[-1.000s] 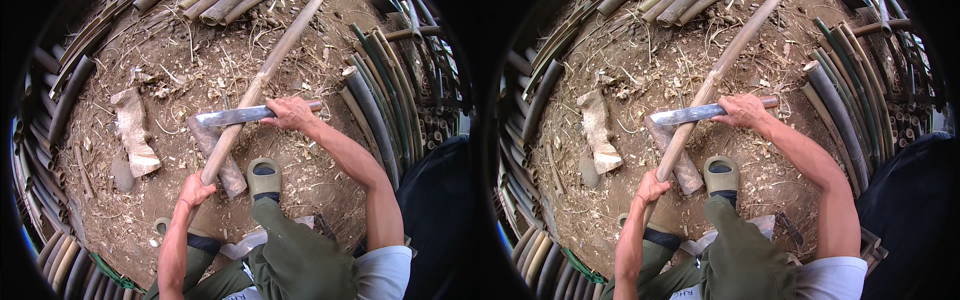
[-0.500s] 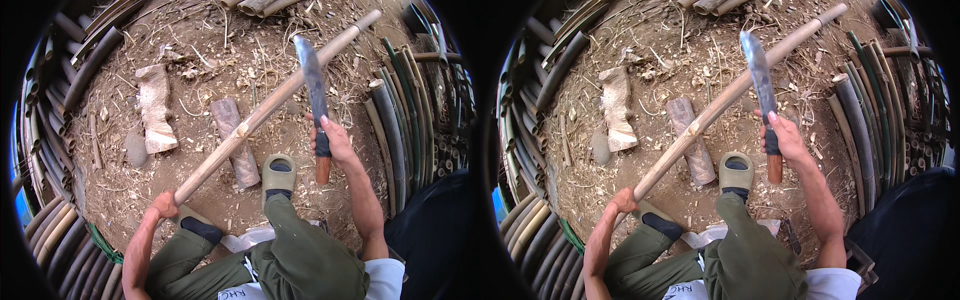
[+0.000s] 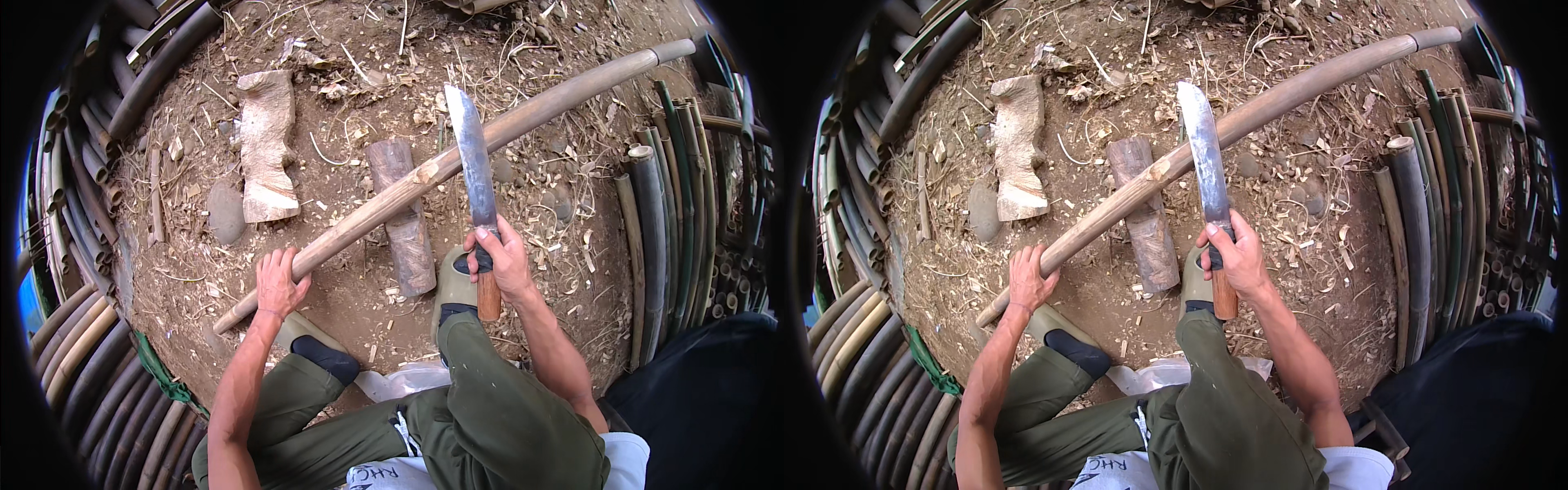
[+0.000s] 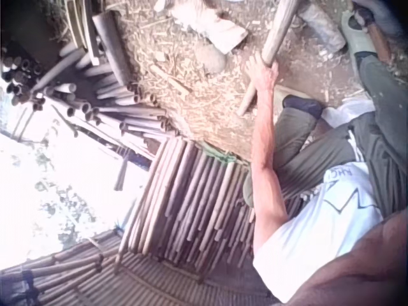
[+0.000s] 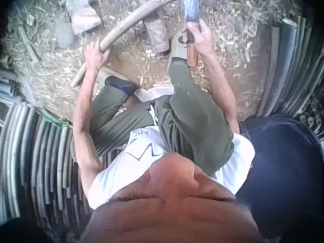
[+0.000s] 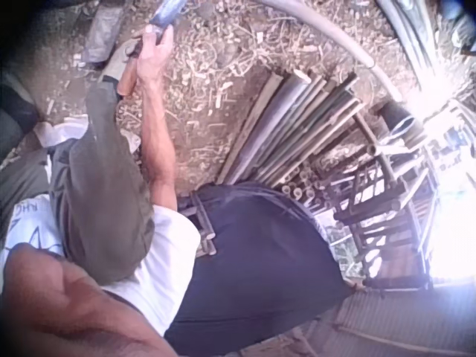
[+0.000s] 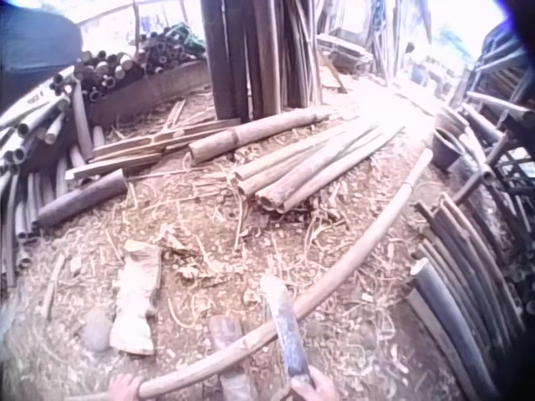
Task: The person uses a machete to scrape, notch, and shape a bamboo pole against a wood block, then reaches for and handles another bamboo pole in a stack while sitting on the ground.
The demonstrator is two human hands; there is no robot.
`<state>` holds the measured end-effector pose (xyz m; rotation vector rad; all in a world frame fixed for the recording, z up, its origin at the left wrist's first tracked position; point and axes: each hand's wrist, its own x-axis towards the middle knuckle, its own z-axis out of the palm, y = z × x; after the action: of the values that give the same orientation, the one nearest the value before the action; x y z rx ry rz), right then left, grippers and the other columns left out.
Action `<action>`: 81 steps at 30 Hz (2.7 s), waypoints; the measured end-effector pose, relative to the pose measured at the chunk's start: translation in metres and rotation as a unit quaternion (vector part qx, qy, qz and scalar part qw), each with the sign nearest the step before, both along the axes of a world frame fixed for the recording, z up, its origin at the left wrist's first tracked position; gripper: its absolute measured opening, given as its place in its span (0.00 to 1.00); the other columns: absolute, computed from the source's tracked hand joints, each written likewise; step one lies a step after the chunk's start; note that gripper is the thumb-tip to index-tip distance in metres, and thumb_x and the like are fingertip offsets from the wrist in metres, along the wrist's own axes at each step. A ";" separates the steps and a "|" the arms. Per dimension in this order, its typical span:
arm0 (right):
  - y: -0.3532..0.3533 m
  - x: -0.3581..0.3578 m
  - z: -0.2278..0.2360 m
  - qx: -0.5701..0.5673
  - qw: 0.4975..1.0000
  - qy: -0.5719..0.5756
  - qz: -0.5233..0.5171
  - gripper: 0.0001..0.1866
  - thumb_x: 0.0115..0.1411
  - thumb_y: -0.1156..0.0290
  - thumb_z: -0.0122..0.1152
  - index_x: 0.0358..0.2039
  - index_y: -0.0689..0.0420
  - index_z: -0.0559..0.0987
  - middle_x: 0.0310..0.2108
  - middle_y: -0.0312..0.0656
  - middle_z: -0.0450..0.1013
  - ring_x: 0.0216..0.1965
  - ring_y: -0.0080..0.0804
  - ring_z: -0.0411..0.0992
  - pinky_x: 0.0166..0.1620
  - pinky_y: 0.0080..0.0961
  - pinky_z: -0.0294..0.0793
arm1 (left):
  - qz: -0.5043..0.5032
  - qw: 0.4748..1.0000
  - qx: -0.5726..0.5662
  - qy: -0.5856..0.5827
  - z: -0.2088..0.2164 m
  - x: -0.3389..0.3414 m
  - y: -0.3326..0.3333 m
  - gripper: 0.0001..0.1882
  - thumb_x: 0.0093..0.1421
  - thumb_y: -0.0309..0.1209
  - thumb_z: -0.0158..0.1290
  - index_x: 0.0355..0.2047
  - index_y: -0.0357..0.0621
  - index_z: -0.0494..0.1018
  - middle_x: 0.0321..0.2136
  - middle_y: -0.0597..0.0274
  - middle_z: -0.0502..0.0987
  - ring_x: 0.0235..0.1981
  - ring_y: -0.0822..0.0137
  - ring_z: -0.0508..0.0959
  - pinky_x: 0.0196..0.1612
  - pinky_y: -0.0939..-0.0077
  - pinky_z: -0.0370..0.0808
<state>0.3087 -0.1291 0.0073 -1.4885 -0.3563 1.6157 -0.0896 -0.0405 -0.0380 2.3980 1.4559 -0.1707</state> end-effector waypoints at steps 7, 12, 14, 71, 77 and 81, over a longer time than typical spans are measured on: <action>0.045 0.004 0.001 0.056 0.981 -0.056 -0.179 0.12 0.72 0.62 0.49 0.43 0.59 0.66 0.27 0.38 0.71 0.20 0.23 0.72 0.20 0.23 0.77 | 0.111 0.992 -0.061 0.026 -0.011 -0.006 -0.006 0.22 0.43 0.38 0.68 0.39 0.51 0.75 0.36 0.59 0.72 0.37 0.51 0.79 0.39 0.57 0.77; 0.026 -0.049 0.005 -0.054 0.990 -0.068 0.109 0.10 0.71 0.65 0.49 0.40 0.59 0.69 0.24 0.35 0.69 0.17 0.20 0.69 0.18 0.21 0.73 | 0.114 0.988 -0.099 0.037 -0.019 -0.013 -0.003 0.20 0.44 0.38 0.67 0.38 0.51 0.75 0.36 0.60 0.78 0.38 0.51 0.80 0.41 0.57 0.77; 0.034 -0.040 0.001 -0.039 0.995 -0.048 0.074 0.10 0.71 0.65 0.50 0.38 0.59 0.70 0.24 0.35 0.69 0.18 0.20 0.69 0.18 0.22 0.73 | 0.121 0.986 -0.105 0.039 -0.017 -0.012 -0.004 0.20 0.44 0.38 0.67 0.37 0.51 0.75 0.35 0.60 0.79 0.38 0.52 0.80 0.41 0.57 0.77; 0.039 -0.033 -0.015 0.039 0.990 -0.065 -0.120 0.12 0.71 0.64 0.47 0.40 0.60 0.69 0.24 0.37 0.69 0.18 0.24 0.70 0.19 0.23 0.75 | 0.113 0.959 -0.235 0.111 -0.006 -0.006 0.027 0.22 0.43 0.41 0.63 0.40 0.49 0.78 0.34 0.47 0.82 0.38 0.45 0.81 0.46 0.54 0.77; 0.022 -0.061 0.001 -0.048 0.991 -0.023 0.126 0.10 0.70 0.66 0.49 0.40 0.61 0.69 0.23 0.36 0.69 0.17 0.22 0.70 0.18 0.24 0.74 | 0.101 0.969 -0.212 0.080 -0.009 -0.009 0.025 0.22 0.43 0.41 0.63 0.40 0.49 0.78 0.33 0.47 0.82 0.38 0.44 0.81 0.45 0.54 0.77; 0.037 -0.044 -0.014 0.036 0.981 -0.059 -0.181 0.10 0.70 0.66 0.48 0.40 0.61 0.68 0.23 0.36 0.68 0.17 0.21 0.69 0.18 0.23 0.74 | 0.098 0.969 -0.206 0.090 -0.008 -0.007 0.024 0.22 0.43 0.41 0.63 0.40 0.49 0.78 0.33 0.48 0.82 0.37 0.44 0.81 0.44 0.54 0.77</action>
<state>0.2646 -0.0917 -0.0063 -1.4981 -0.1926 1.2181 -0.0969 -0.0166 -0.0457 1.9344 1.5451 -0.5935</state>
